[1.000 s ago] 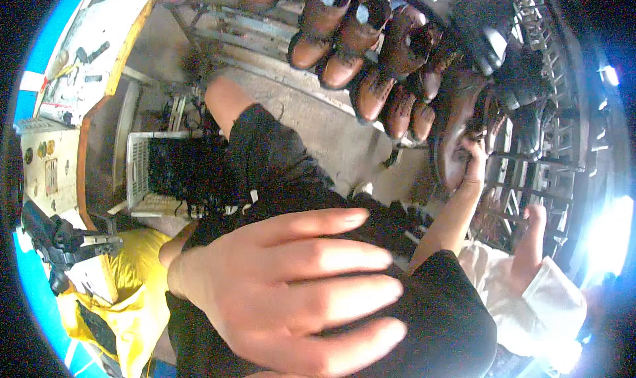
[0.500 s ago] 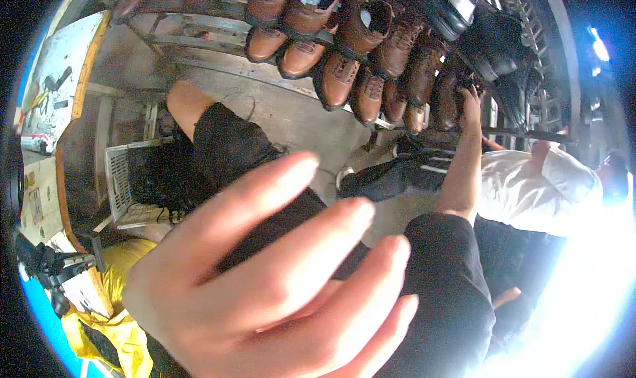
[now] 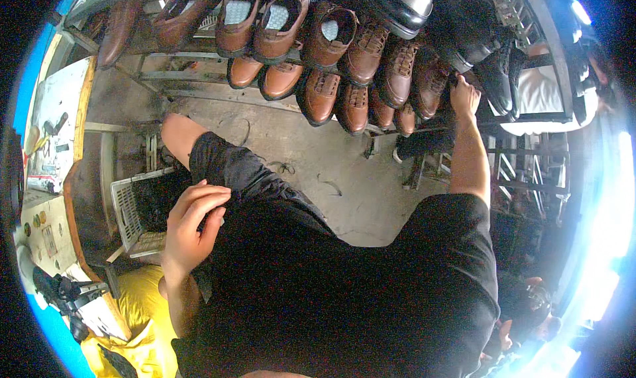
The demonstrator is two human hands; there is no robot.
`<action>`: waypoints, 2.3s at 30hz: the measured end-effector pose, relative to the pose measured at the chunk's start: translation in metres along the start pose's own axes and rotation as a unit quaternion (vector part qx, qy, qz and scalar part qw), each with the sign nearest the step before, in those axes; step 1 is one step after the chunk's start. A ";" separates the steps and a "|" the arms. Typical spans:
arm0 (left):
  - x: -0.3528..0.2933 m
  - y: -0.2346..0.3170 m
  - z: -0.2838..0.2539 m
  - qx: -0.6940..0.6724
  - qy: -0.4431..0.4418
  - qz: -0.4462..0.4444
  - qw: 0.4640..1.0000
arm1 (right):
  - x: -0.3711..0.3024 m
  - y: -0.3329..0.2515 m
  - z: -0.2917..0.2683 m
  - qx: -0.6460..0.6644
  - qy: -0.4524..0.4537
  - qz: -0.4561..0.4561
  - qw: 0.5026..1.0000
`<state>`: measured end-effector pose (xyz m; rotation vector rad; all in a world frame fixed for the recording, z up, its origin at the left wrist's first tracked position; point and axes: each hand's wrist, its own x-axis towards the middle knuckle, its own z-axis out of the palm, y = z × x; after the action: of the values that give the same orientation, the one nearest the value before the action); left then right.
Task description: Using a machine to attach or press parts of a shoe during manufacturing.
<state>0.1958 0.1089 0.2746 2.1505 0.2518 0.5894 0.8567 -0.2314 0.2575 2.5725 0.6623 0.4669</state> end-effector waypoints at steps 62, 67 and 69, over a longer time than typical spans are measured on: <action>-0.266 0.013 -0.043 -0.198 0.737 -0.185 0.619 | -0.284 -0.619 -0.388 0.617 -0.475 -0.599 0.188; -0.298 0.014 -0.034 -0.188 0.743 -0.179 0.617 | -0.314 -0.617 -0.395 0.608 -0.496 -0.607 0.127; -0.304 0.017 -0.034 -0.169 0.732 -0.208 0.627 | -0.319 -0.617 -0.398 0.600 -0.462 -0.638 0.138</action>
<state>-0.0858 0.0068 0.2081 0.6941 1.3216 1.7933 0.1964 0.2199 0.2252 -0.4904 -1.6543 1.8264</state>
